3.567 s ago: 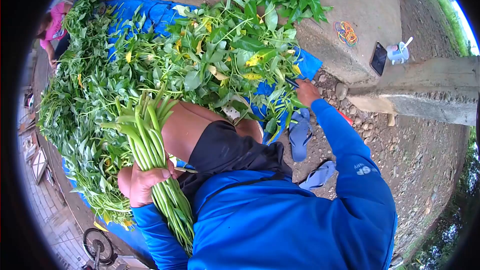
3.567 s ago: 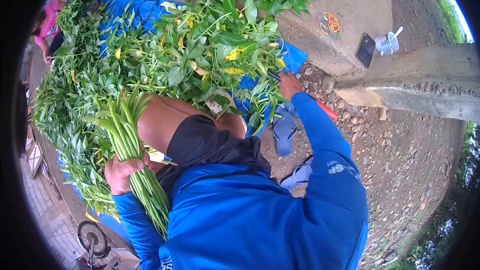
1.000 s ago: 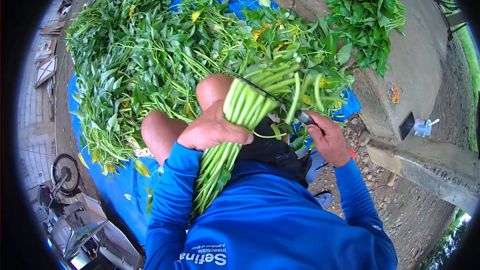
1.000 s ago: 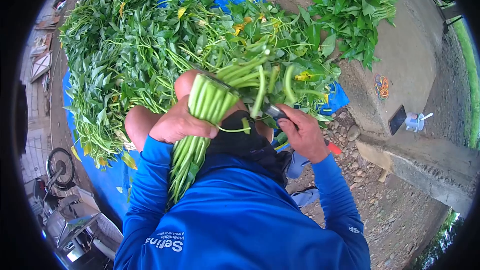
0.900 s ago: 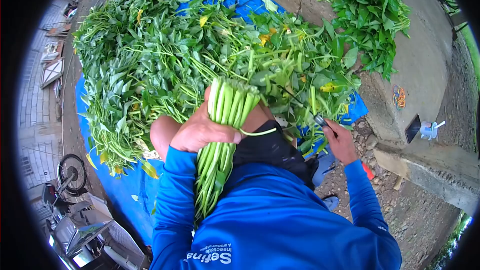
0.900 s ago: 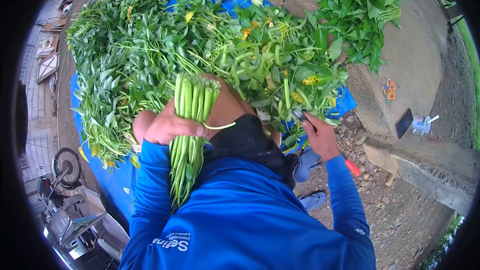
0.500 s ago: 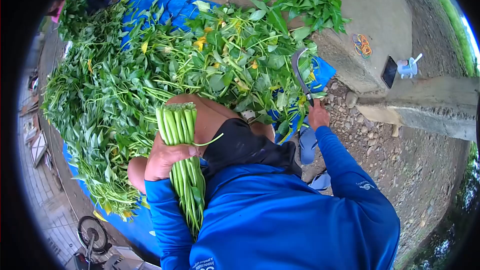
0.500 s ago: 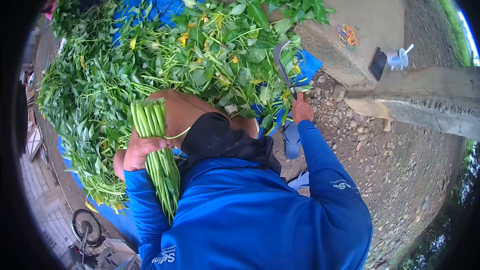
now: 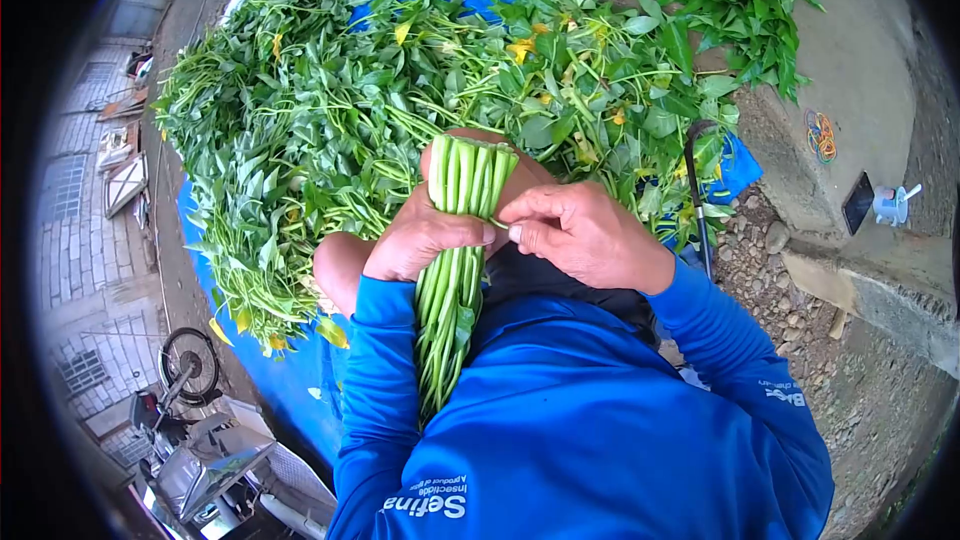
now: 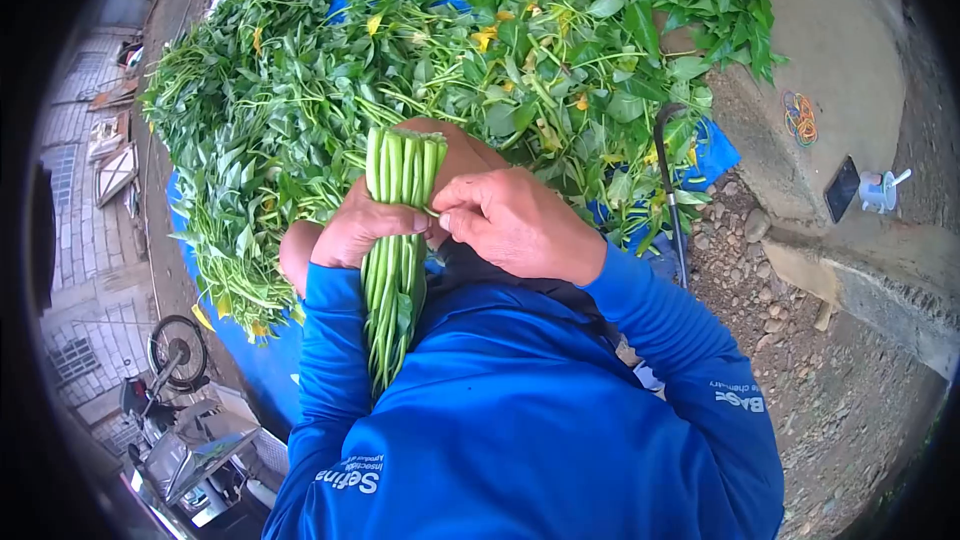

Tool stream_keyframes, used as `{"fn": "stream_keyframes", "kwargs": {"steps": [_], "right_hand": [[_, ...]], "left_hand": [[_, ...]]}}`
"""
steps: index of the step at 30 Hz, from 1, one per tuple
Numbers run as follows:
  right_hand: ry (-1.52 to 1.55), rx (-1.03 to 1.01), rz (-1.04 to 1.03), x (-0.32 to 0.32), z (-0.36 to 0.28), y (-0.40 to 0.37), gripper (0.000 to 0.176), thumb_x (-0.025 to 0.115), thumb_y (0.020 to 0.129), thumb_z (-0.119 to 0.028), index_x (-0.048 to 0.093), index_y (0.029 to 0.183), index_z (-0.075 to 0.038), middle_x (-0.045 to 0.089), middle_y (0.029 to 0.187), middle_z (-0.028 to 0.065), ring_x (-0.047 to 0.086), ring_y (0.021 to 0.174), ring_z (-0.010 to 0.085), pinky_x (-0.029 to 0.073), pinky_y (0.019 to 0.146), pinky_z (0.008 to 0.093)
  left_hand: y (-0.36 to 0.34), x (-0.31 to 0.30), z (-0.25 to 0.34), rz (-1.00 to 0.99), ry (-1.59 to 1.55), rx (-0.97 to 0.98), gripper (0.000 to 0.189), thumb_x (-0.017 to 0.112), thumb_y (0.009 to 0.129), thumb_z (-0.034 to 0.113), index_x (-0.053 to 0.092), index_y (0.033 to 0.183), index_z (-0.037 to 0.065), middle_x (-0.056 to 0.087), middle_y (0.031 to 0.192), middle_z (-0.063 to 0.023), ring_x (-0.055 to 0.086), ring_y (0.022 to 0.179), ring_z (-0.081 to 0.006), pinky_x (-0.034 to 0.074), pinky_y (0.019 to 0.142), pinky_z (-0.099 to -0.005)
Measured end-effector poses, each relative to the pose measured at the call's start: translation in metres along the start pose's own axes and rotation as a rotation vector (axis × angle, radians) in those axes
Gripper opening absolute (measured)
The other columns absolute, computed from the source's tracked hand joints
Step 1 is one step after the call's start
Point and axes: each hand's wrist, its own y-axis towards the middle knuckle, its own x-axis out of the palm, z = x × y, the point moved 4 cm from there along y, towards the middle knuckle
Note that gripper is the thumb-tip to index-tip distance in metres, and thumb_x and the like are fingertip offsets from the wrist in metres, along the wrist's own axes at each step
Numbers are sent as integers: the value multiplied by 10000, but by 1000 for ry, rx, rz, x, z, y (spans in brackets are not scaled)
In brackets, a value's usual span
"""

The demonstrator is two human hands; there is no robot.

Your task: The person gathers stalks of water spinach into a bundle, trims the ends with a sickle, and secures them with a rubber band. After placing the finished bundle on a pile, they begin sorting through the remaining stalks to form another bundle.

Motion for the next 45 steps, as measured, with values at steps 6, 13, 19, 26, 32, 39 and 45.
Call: {"fn": "stream_keyframes", "kwargs": {"steps": [6,13,19,26,32,39,45], "right_hand": [[-551,-566,172,-5,-29,19,100,626,961,-27,640,1058,-8,667,939,178,656,865,402,543,748,479],[-1006,-522,775,-88,-19,62,467,711,930,-122,555,1344,25,697,1120,198,634,1123,397,543,894,454],[985,-181,-77,40,14,92,1228,898,878,-358,70,1706,11,448,1612,304,413,1538,354,304,1276,505],[906,-227,-145,85,-73,132,792,777,823,-26,500,1564,-39,722,1111,146,740,1032,277,600,960,424],[631,-523,-203,108,-161,155,710,768,824,1,559,1502,-19,716,1019,116,729,920,218,628,891,400],[675,-643,-338,136,-297,155,615,755,885,-36,481,1429,52,626,1151,181,717,903,205,646,783,358],[541,-842,-303,187,-368,118,602,708,872,-2,467,1409,126,641,1096,195,678,772,170,584,638,262]], "left_hand": [[-10,-13,-9,-19,-43,29,406,842,738,49,715,1121,-1,719,892,-61,675,762,-159,564,733,-312],[-20,-29,-13,-22,-161,53,426,836,730,54,705,1133,1,721,854,-76,684,748,-177,566,714,-330],[-28,-25,7,-8,-224,59,484,837,725,76,674,1174,-4,722,867,-90,698,743,-203,571,704,-337],[-49,-65,18,-244,-205,-13,589,842,862,251,656,1358,-7,751,1193,-135,696,1142,-237,554,995,-373],[-124,-99,64,180,130,305,757,787,921,591,667,1346,-23,716,1246,-145,650,1190,-218,527,1032,-364],[-221,-63,124,1162,639,725,1224,1002,686,355,304,1580,-104,605,1410,-253,647,1258,-276,514,1079,-390],[-286,-107,141,1113,655,717,837,960,693,321,597,1353,-43,717,1216,-169,702,1106,-256,556,969,-385]]}}
